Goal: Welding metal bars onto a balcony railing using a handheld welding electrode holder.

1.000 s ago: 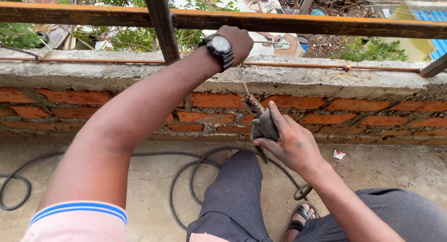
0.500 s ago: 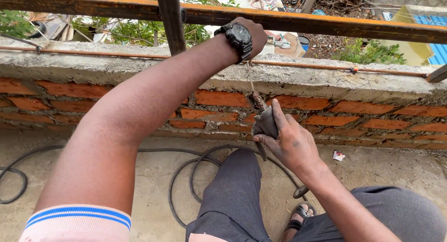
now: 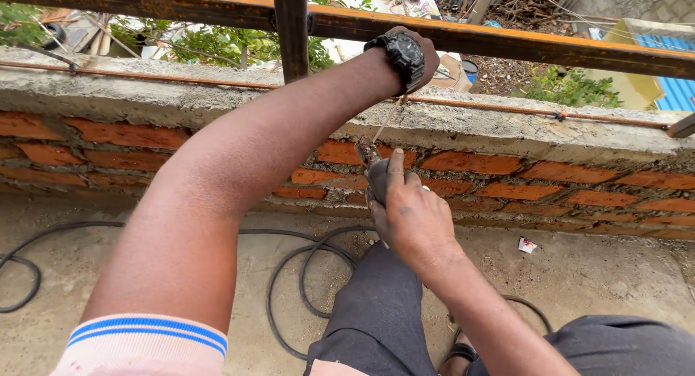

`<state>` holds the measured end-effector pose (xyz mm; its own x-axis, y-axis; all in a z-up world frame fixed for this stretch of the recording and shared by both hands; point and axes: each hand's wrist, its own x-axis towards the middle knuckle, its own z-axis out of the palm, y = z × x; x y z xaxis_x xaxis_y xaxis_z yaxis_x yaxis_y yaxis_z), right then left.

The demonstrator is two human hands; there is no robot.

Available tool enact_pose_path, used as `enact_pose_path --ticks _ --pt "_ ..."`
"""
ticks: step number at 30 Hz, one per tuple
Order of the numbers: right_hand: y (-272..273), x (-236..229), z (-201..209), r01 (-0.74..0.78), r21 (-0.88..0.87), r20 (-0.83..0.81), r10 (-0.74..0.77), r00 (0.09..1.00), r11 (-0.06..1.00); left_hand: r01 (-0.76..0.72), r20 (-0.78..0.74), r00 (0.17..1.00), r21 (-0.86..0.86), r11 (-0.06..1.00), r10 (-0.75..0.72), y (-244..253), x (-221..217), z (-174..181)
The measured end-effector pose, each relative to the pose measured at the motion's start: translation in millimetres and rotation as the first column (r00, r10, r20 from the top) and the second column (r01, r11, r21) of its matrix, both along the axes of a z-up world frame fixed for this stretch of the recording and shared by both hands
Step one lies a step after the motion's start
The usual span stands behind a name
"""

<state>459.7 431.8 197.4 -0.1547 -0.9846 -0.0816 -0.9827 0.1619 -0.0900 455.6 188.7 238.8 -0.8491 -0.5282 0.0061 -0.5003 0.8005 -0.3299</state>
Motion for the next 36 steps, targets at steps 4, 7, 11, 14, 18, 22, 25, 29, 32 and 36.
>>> enact_pose_path --ticks 4,7,11,14,18,22,25,29,32,36 --pt "3 -12 -9 -0.002 -0.117 0.168 0.021 0.985 0.993 0.053 0.081 0.995 0.053 0.997 -0.057 17 15 19" --pt "4 -20 -20 0.013 -0.24 0.289 0.058 0.955 0.971 0.034 0.065 0.997 -0.012 0.999 -0.033 0 1 1" --pt "4 -22 -24 0.007 -0.238 0.238 0.052 0.97 0.971 0.054 0.062 0.996 0.045 0.998 -0.057 -22 0 -11" --pt "3 -23 -28 -0.012 -0.254 0.231 0.073 0.97 0.967 0.06 0.052 0.997 0.044 0.997 -0.062 -12 -5 -4" --pt "4 -21 -31 0.012 -0.249 0.224 0.045 0.974 0.968 0.069 0.045 0.996 0.038 0.997 -0.071 -9 -2 0" --pt "6 -18 -31 0.032 -0.243 0.211 0.02 0.977 0.969 0.08 0.037 0.996 0.043 0.996 -0.082 -6 -2 -3" --pt "6 -15 -30 0.05 -0.221 0.204 -0.004 0.979 0.974 0.073 0.035 0.997 0.038 0.997 -0.075 -9 6 -4" --pt "5 -14 -32 0.063 -0.227 0.198 -0.017 0.98 0.972 0.092 0.032 0.995 0.033 0.995 -0.093 -7 1 -4" --pt "4 -11 -31 0.068 -0.213 0.19 -0.027 0.981 0.975 0.098 0.026 0.995 0.03 0.995 -0.099 -4 2 -1" --pt "1 -7 -30 0.091 -0.159 0.161 -0.065 0.985 0.983 0.097 0.018 0.995 0.022 0.995 -0.097 -4 6 3"
